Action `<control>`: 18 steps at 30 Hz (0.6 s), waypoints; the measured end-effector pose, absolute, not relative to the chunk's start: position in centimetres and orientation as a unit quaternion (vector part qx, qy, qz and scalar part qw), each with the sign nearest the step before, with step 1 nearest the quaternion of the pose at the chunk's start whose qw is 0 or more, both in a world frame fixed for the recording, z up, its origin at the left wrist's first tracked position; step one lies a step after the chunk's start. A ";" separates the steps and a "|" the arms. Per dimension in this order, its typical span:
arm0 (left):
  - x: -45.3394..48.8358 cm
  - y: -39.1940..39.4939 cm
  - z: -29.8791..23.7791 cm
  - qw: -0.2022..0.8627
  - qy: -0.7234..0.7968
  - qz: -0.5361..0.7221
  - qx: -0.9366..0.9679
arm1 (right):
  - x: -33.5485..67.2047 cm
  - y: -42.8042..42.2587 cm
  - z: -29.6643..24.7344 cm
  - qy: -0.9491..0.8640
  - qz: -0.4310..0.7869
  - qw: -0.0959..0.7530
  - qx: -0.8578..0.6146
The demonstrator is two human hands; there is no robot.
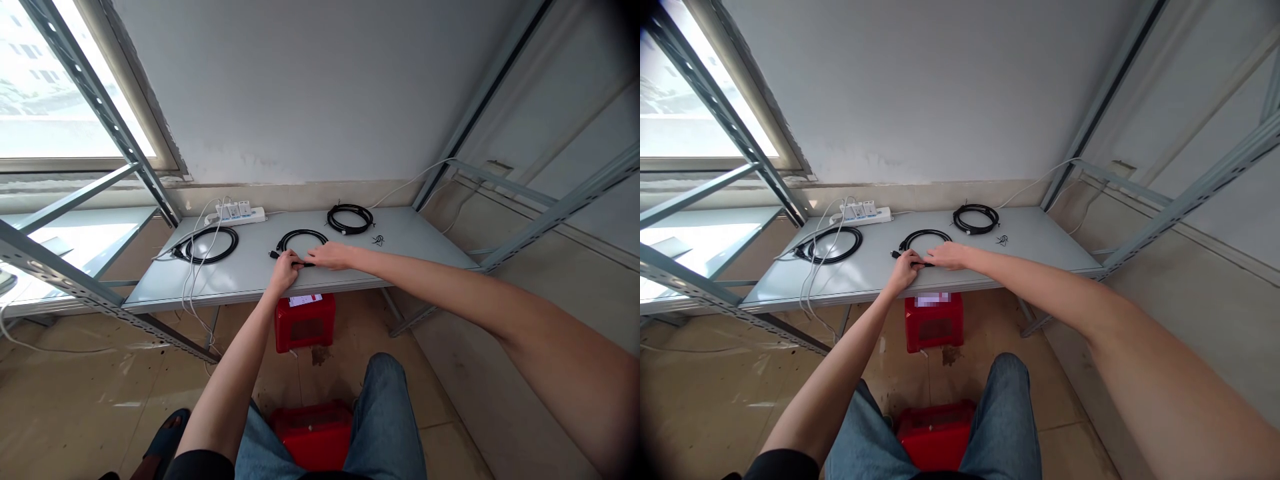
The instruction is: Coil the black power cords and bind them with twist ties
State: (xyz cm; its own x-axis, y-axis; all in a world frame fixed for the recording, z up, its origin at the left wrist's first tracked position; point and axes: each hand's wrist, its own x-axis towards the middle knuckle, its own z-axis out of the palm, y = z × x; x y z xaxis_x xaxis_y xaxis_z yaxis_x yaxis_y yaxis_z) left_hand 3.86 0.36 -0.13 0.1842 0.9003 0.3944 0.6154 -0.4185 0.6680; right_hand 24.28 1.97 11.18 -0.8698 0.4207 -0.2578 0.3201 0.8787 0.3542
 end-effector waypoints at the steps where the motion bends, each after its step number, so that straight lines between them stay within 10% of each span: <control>1: 3.8 0.4 -0.2 0.183 0.507 0.388 0.747 | 24.4 2.0 11.0 0.956 0.179 0.169 0.159; 18: 3.9 0.4 0.0 0.173 0.520 0.381 0.744 | 23.5 4.4 9.2 0.954 0.268 0.132 0.027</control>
State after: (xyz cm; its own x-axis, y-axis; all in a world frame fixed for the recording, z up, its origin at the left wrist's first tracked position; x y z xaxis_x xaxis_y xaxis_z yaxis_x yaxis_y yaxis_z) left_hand 3.93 0.37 0.03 0.1685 0.9066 0.3869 0.6422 -0.3988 0.6547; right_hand 23.54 4.38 9.20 -0.9638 0.1231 -0.2365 -0.0184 0.8543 0.5194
